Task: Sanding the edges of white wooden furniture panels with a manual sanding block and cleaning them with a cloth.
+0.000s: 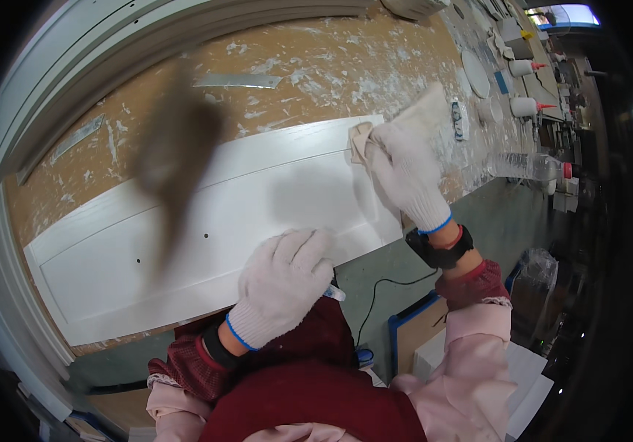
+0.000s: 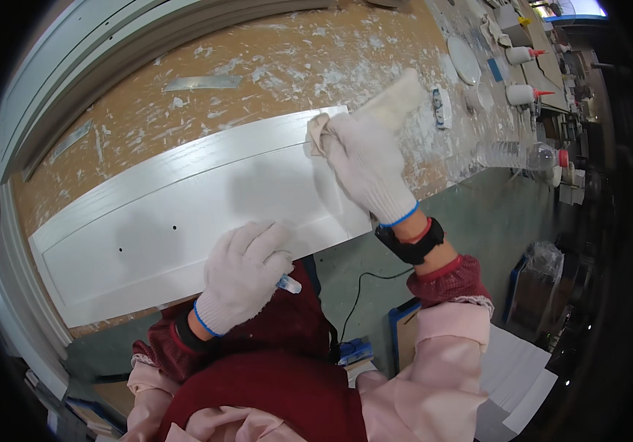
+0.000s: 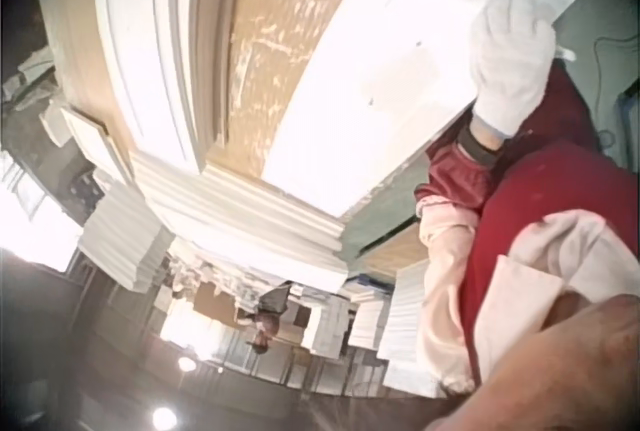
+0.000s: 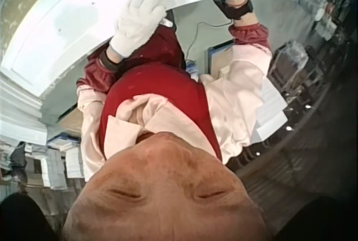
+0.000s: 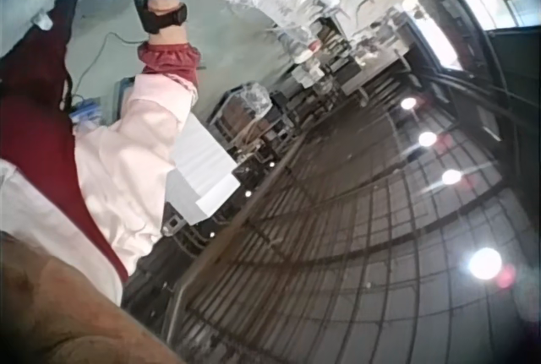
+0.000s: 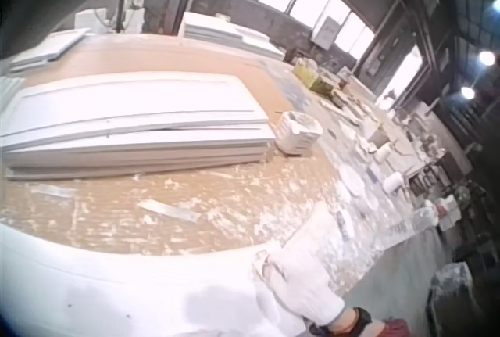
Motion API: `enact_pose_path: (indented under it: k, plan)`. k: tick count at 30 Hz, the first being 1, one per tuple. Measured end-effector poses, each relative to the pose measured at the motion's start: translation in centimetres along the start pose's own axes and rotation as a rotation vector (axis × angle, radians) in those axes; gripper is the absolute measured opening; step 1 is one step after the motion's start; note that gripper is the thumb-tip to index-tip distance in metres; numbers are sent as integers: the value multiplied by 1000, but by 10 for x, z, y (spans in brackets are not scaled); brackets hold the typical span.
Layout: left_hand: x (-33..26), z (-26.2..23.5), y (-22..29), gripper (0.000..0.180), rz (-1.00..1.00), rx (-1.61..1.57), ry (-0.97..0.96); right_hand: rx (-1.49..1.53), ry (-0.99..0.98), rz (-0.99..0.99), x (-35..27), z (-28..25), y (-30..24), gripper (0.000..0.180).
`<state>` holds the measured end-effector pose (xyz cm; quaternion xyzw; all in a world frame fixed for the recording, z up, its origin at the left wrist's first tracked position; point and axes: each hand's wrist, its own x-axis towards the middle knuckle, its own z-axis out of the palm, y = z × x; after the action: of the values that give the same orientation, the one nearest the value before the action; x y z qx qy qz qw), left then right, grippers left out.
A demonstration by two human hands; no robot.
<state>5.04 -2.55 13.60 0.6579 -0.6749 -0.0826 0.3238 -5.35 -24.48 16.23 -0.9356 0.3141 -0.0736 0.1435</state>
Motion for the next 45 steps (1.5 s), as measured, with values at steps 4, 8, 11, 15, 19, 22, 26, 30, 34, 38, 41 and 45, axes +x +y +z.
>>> enact_pose_path:
  k: [4,8,11,15,19,22,26,30,34,38,41,45]
  plan:
    - [0,5,0,17,14,16,44,-1,31,-57,23,3,1,14]
    - [3,6,-1,18,23,-25,35,-51,-16,-102,31,1,-6,13]
    - [1,8,-1,17,14,-16,37,-53,-79,-113,38,5,-26,14]
    - [1,3,-1,17,35,-8,46,-55,17,-20,40,13,-20,16]
    - [-1,2,0,14,1,-19,12,-144,40,4,45,-2,-12,12]
    - [-3,3,2,14,-35,-24,-10,-236,-70,214,47,-18,-3,14]
    - [-6,4,2,14,-27,-18,-11,-77,188,270,21,-37,9,16]
    - [-8,4,0,15,-16,-6,-12,544,351,321,-16,-64,4,26]
    - [-7,5,1,15,3,11,-26,616,477,407,-71,-100,9,26]
    - [-4,6,-2,16,32,-6,-16,559,555,457,-135,-117,24,21]
    - [0,6,-3,19,28,-18,4,514,551,593,-173,-105,27,10]
    - [8,4,-3,23,21,-17,38,513,394,527,-195,-60,28,8]
